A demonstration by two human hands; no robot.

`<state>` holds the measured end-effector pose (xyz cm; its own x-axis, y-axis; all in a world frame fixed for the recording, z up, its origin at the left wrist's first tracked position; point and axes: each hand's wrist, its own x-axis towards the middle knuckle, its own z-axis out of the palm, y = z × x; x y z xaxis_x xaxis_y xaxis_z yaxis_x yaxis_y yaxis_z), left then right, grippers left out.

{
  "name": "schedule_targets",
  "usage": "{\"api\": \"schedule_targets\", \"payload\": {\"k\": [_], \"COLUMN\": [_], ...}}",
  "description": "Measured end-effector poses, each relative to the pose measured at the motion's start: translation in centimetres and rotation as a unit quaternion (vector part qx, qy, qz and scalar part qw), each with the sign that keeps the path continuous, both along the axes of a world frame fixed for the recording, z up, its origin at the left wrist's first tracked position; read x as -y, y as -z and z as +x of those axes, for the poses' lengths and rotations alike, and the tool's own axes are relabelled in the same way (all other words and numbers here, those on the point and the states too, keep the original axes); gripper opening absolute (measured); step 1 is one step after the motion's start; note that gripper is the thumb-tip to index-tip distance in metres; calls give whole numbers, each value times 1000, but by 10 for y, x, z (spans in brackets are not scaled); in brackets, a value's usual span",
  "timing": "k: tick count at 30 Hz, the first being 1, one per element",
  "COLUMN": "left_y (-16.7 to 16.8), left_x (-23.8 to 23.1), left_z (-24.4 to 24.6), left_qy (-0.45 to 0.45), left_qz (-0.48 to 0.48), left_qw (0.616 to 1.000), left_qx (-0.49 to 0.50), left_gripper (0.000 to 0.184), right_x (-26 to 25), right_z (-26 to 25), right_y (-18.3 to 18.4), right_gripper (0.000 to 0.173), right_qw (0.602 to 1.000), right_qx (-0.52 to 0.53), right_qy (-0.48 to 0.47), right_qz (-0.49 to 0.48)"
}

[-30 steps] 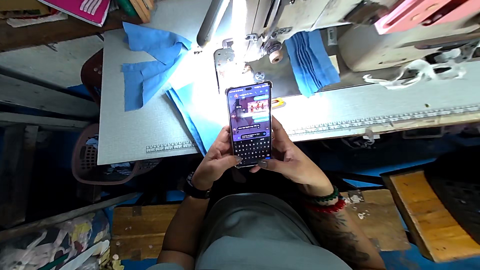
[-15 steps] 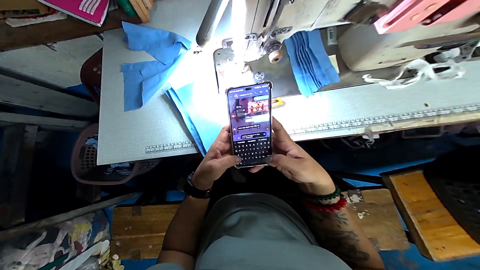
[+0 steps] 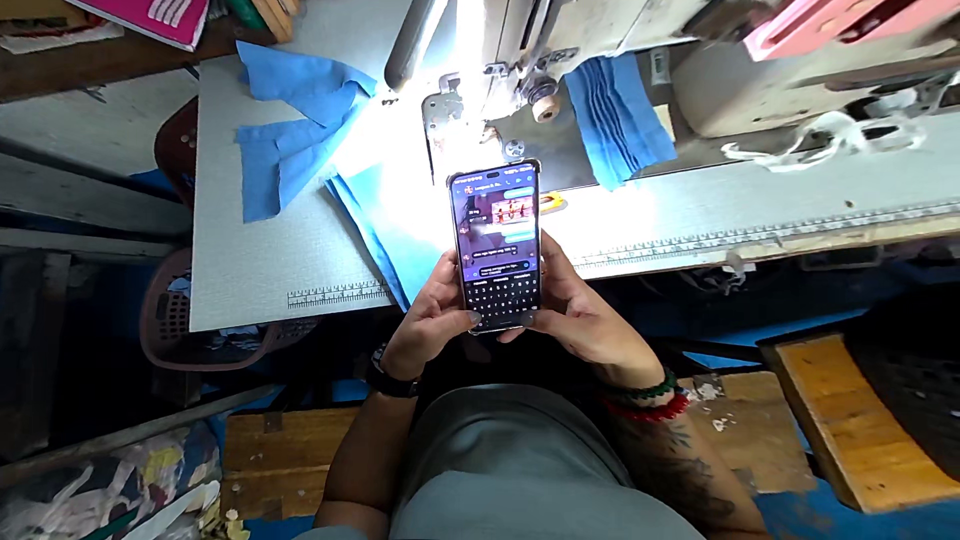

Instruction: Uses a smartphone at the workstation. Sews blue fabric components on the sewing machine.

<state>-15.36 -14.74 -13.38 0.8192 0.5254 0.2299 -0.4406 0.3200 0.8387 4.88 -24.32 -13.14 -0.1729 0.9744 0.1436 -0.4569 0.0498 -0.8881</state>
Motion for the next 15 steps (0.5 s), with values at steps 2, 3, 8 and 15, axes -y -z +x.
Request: {"api": "schedule_targets", "payload": {"k": [2,3,8,15], "left_y": [-1,0,0,-4], "left_x": [0,0,0,4], "left_z": [0,0,0,-1], "left_qy": [-1,-2,-7,-11], "left_qz": [1,1,-2,10], "left_qw": [1000,1000,1000,1000], "left_qx": [0,0,-3,-5], "left_gripper": [66,65,66,68], "right_x": [0,0,0,-1], "right_z": [-2,-3,-2,-4], "right_y": [-1,-2,-2,0], "right_gripper": [82,83,91,82], "right_qw": [1000,999,999,999], "right_qx": [15,26,34,37], "right_qy": [14,21,6,28], "right_qz": [-3,-5,0,-1]}}
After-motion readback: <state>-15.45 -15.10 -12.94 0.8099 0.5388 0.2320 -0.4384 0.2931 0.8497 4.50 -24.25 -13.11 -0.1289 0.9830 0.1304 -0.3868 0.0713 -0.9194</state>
